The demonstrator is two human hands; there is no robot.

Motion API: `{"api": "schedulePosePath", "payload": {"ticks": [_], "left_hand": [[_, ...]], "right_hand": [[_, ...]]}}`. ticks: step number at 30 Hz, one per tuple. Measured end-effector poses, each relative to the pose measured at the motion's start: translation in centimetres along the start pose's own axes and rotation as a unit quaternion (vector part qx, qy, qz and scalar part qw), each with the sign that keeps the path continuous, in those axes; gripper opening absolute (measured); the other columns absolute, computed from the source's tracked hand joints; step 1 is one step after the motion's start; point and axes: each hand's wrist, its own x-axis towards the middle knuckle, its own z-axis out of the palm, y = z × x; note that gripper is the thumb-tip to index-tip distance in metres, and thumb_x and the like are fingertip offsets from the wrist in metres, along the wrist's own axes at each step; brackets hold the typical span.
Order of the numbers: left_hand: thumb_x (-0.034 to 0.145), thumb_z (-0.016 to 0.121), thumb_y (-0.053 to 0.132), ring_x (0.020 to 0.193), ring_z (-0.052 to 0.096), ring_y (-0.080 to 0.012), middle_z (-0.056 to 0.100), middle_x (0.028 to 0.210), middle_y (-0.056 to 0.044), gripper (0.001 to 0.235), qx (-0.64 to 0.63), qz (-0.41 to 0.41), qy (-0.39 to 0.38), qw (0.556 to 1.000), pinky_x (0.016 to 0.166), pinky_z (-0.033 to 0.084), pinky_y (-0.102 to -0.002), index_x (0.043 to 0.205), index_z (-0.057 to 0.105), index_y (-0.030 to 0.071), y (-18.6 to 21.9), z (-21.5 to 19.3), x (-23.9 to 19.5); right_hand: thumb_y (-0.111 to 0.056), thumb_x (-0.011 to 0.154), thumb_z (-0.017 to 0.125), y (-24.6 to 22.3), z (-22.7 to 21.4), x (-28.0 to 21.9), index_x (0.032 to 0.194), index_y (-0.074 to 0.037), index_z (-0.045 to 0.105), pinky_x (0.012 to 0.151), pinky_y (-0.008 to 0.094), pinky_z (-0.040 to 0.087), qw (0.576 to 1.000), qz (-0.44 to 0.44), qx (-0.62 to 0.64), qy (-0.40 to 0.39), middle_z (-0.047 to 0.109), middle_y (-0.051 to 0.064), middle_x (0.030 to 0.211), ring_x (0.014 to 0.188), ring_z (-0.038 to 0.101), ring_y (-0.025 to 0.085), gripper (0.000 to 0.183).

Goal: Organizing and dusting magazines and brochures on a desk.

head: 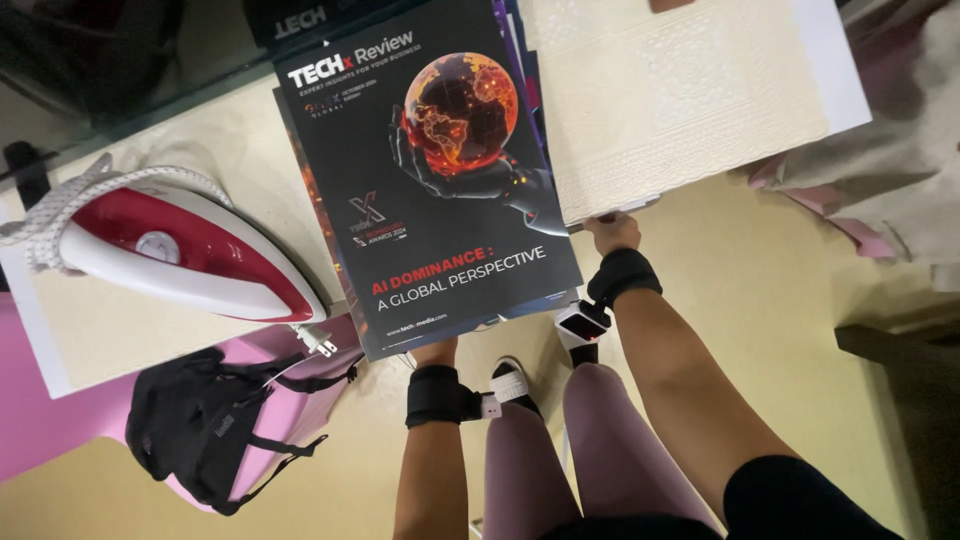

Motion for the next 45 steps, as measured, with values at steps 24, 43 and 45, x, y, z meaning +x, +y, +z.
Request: {"api": "schedulePosePath", "payload": {"ticks": [24, 43, 45], "left_hand": [[0.097, 0.062, 0.036, 0.067, 0.069, -0.0381, 0.072, 0.077, -0.013, 0.023, 0.094, -0.048, -0.106, 0.989, 0.057, 0.054, -0.051, 0.112, 0.075, 0.026, 3.8, -23.4, -11.6], [0.098, 0.065, 0.03, 0.064, 0.069, -0.0388, 0.072, 0.076, -0.019, 0.042, 0.127, -0.08, 0.009, 0.989, 0.058, 0.053, -0.051, 0.139, 0.064, 0.026, 9.4, -37.4, -12.2], [0.098, 0.064, 0.03, 0.067, 0.07, -0.037, 0.072, 0.075, -0.017, 0.036, 0.068, -0.112, 0.066, 0.989, 0.06, 0.054, -0.05, 0.134, 0.068, 0.034, 9.8, -37.7, -12.5]], "right_hand": [[-0.046, 0.088, 0.071, 1.8, -10.9, -13.3, 0.11, -0.016, 0.075, 0.097, 0.044, 0.056, 0.954, -0.159, -0.228, -0.109, 0.078, 0.013, 0.11, 0.108, 0.072, 0.035, 0.037], [-0.025, 0.09, 0.074, -21.9, -18.2, -37.7, 0.124, -0.015, 0.072, 0.087, 0.045, 0.056, 0.813, -0.568, -0.12, 0.042, 0.066, 0.012, 0.131, 0.107, 0.068, 0.036, 0.035], [-0.028, 0.082, 0.077, -22.5, -17.2, -36.8, 0.135, -0.011, 0.065, 0.084, 0.046, 0.056, 0.795, -0.576, -0.186, 0.036, 0.053, 0.016, 0.148, 0.108, 0.066, 0.039, 0.057]]}}
